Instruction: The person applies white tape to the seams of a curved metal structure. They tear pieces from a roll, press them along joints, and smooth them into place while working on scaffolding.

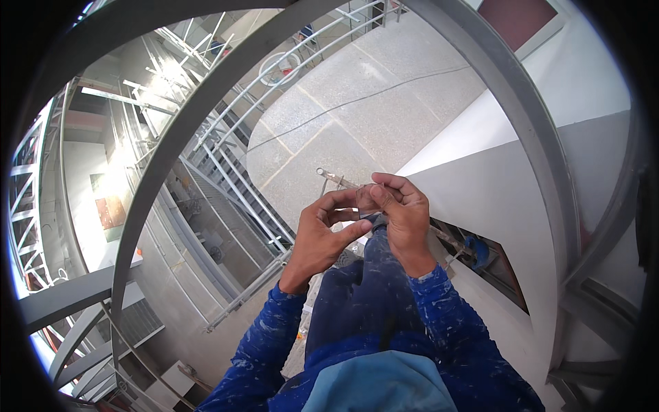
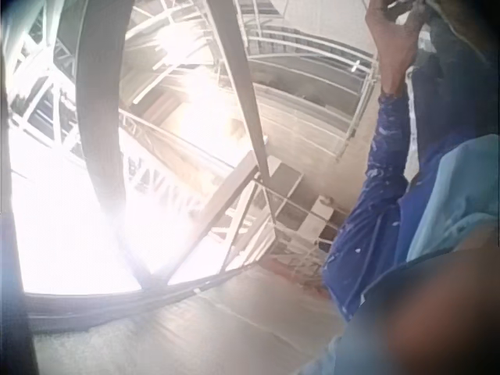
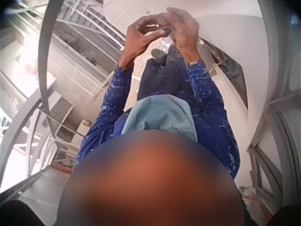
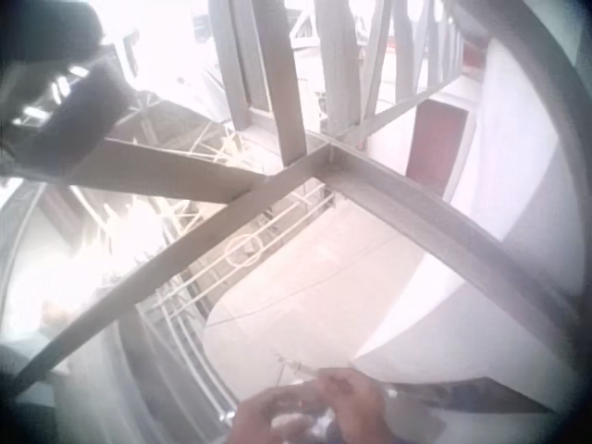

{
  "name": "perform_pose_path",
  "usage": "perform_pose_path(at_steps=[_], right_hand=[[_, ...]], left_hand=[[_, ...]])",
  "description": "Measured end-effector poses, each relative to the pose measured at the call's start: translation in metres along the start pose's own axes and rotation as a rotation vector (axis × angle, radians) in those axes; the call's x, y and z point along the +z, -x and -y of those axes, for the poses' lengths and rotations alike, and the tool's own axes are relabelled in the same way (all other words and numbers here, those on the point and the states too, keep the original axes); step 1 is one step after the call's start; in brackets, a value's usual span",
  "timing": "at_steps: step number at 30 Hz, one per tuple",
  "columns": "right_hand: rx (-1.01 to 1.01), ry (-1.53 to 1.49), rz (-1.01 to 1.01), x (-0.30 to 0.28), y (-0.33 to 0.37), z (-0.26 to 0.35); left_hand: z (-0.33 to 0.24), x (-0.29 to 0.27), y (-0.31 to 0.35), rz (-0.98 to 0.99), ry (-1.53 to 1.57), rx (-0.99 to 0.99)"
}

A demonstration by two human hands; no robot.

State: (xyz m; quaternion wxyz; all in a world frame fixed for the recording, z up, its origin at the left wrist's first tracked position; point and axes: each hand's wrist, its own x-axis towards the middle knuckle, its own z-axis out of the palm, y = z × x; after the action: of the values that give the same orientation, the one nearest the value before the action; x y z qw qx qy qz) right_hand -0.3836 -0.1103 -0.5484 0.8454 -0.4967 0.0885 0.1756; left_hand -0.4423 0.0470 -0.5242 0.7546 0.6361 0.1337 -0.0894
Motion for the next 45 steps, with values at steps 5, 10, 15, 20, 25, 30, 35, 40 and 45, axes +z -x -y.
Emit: perform_pose_path(at_steps=[5,10,15,20,25,30,35,40,45], right_hand=[[-0.026,-0.019,0.067,0.02,0.024,0.049],[0.017,0.043,0.205,0.019,0.028,0.068],[-0.382,0.467,0.131,0.016,0.032,0.07],[-0.891,0.85,0.112,0.021,0.049,0.066],[-0.878,0.911,0.192,0.033,0.059,0.066],[-0.591,0.683,0.307,0.041,0.065,0.078],[-0.322,0.578,0.329,0.045,0.058,0.093],[-0.168,0.539,0.426,0.049,0.053,0.098],[-0.148,0.379,0.289,0.057,0.058,0.093]], left_hand=[[-0.044,0.021,0.01,-0.122,-0.046,-0.008],[-0.06,0.017,0.02,-0.173,-0.085,0.044],[-0.071,0.025,0.022,-0.328,-0.205,0.156],[-0.083,0.038,0.041,-0.075,0.285,-0.079],[-0.081,0.045,0.051,-0.152,0.187,-0.053],[-0.076,0.036,0.059,-0.252,0.15,-0.012],[-0.083,0.02,0.071,-0.311,0.051,0.003],[-0.093,0.017,0.078,-0.34,-0.107,0.076],[-0.101,0.021,0.08,-0.525,-0.69,0.519]])
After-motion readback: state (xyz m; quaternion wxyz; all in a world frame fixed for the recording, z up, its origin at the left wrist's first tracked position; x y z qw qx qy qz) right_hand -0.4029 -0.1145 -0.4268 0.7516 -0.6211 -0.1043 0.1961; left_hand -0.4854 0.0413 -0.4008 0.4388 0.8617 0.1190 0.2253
